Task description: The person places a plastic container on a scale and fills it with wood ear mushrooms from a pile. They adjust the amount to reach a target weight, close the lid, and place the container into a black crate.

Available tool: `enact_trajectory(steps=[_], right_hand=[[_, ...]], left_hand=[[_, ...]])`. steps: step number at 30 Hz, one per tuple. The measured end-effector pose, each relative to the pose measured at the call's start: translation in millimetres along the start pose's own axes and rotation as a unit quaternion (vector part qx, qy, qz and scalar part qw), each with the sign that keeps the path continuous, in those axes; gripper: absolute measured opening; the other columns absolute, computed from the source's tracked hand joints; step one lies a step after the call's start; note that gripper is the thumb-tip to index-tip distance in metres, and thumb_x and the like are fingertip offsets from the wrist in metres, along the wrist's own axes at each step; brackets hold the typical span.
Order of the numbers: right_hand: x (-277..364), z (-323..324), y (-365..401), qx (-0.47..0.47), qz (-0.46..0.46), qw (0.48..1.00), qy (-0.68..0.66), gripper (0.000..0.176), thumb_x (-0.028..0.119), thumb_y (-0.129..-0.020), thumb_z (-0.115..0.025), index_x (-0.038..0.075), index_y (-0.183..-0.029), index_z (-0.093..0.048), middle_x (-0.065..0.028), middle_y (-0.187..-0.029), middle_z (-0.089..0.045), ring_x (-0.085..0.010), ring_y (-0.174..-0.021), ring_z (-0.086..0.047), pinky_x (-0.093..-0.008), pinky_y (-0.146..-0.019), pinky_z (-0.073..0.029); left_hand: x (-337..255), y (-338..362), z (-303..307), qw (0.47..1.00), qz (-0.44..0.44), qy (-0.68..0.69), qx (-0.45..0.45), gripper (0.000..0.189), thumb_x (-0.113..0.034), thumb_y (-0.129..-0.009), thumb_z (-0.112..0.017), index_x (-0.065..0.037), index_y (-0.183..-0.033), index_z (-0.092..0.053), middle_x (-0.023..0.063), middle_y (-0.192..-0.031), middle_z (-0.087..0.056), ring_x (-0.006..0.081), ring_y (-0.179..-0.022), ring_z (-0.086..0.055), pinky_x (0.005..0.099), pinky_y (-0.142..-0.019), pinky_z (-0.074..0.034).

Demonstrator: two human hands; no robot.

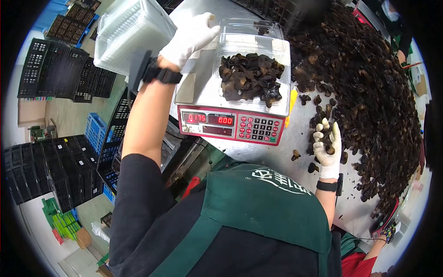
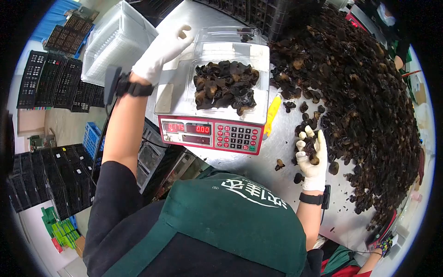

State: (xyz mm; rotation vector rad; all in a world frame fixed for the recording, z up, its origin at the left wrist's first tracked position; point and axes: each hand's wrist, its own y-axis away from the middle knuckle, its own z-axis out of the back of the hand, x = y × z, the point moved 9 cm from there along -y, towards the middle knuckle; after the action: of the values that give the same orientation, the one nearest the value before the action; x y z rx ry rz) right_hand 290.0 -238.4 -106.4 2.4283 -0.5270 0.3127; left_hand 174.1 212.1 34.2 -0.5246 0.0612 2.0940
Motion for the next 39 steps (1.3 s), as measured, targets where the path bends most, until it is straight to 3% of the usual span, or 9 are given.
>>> enact_trajectory(steps=[12,18,22,23,25,28,30,34,39], right_hand=[[-38.3,-40.1,9.3,-0.020,-0.037,0.978,0.203,0.029,0.031,-0.099,-0.057,0.005,-0.091,-0.064,0.0006,-0.071,-0.057,-0.0050,-0.048,-0.042,-0.0188,-0.041,-0.028],[-61.2,-127.5,14.1,0.105,-0.046,0.936,0.333,0.027,0.021,-0.101,-0.052,0.002,-0.116,-0.065,0.0015,-0.075,-0.056,-0.0020,-0.052,-0.038,-0.0173,-0.046,-0.029],[-58.7,-197.0,9.8,0.186,0.142,0.767,0.598,0.037,0.016,-0.098,-0.056,0.003,-0.133,-0.058,-0.0008,-0.079,-0.062,-0.0053,-0.068,-0.054,-0.0203,-0.064,-0.046],[-57.8,-206.7,5.3,0.195,0.276,0.682,0.648,0.039,0.027,-0.096,-0.060,0.006,-0.130,-0.060,-0.0121,-0.098,-0.072,-0.0236,-0.085,-0.069,-0.0350,-0.079,-0.053],[-61.9,-196.2,-9.8,0.152,0.240,0.654,0.701,0.041,0.029,-0.095,-0.060,0.007,-0.129,-0.060,-0.0169,-0.104,-0.070,-0.0294,-0.092,-0.069,-0.0377,-0.082,-0.053],[-67.1,-191.9,-17.8,0.134,0.214,0.592,0.765,0.044,0.029,-0.091,-0.060,0.010,-0.130,-0.058,-0.0207,-0.108,-0.068,-0.0345,-0.099,-0.067,-0.0404,-0.086,-0.053],[-72.3,-185.4,-20.9,0.137,0.197,0.550,0.800,0.046,0.027,-0.090,-0.060,0.010,-0.132,-0.056,-0.0206,-0.108,-0.068,-0.0348,-0.100,-0.067,-0.0408,-0.087,-0.053],[-66.7,-191.4,-10.4,0.175,0.252,0.594,0.744,0.050,0.024,-0.091,-0.061,0.012,-0.138,-0.054,-0.0171,-0.105,-0.070,-0.0329,-0.098,-0.067,-0.0423,-0.087,-0.053],[-30.8,-164.3,20.6,0.112,0.157,0.776,0.600,0.040,0.017,-0.096,-0.056,0.007,-0.135,-0.058,-0.0048,-0.084,-0.065,-0.0093,-0.068,-0.055,-0.0238,-0.060,-0.044]], left_hand=[[-51.4,-6.2,11.3,0.991,-0.051,-0.118,-0.018,0.048,-0.041,-0.093,-0.058,-0.003,-0.121,-0.059,0.0229,-0.111,-0.066,0.0378,-0.109,-0.061,0.0476,-0.093,-0.048],[1.5,-8.0,-36.3,0.989,0.047,-0.137,0.041,0.052,-0.043,-0.091,-0.058,-0.003,-0.124,-0.057,0.0235,-0.111,-0.067,0.0403,-0.106,-0.063,0.0480,-0.095,-0.048],[-1.3,1.6,-34.0,0.995,0.047,-0.081,0.016,0.059,-0.040,-0.088,-0.062,-0.002,-0.132,-0.052,0.0226,-0.117,-0.065,0.0390,-0.113,-0.060,0.0470,-0.096,-0.048],[-11.5,7.1,-22.5,0.997,0.046,-0.066,-0.015,0.060,-0.038,-0.087,-0.064,-0.002,-0.134,-0.051,0.0223,-0.120,-0.064,0.0387,-0.115,-0.059,0.0467,-0.097,-0.048],[-48.0,31.8,8.2,0.999,0.028,0.017,-0.036,0.069,-0.034,-0.082,-0.072,-0.005,-0.139,-0.048,0.0206,-0.133,-0.057,0.0368,-0.121,-0.056,0.0453,-0.101,-0.046],[-118.4,77.2,21.4,0.965,-0.216,0.095,0.116,0.080,-0.031,-0.075,-0.080,-0.012,-0.145,-0.045,0.0212,-0.140,-0.052,0.0380,-0.133,-0.047,0.0444,-0.111,-0.038],[-115.6,102.4,6.2,0.965,-0.193,0.092,0.153,0.090,-0.019,-0.066,-0.085,-0.012,-0.146,-0.045,0.0190,-0.148,-0.043,0.0372,-0.138,-0.039,0.0453,-0.116,-0.031],[-102.6,107.2,-8.6,0.979,-0.169,0.060,0.098,0.094,-0.017,-0.061,-0.088,-0.013,-0.145,-0.045,0.0190,-0.148,-0.041,0.0384,-0.136,-0.040,0.0457,-0.115,-0.035],[-108.6,107.8,4.8,0.984,-0.149,0.076,0.059,0.085,-0.024,-0.071,-0.084,-0.010,-0.145,-0.045,0.0185,-0.148,-0.043,0.0375,-0.136,-0.041,0.0448,-0.114,-0.034]])
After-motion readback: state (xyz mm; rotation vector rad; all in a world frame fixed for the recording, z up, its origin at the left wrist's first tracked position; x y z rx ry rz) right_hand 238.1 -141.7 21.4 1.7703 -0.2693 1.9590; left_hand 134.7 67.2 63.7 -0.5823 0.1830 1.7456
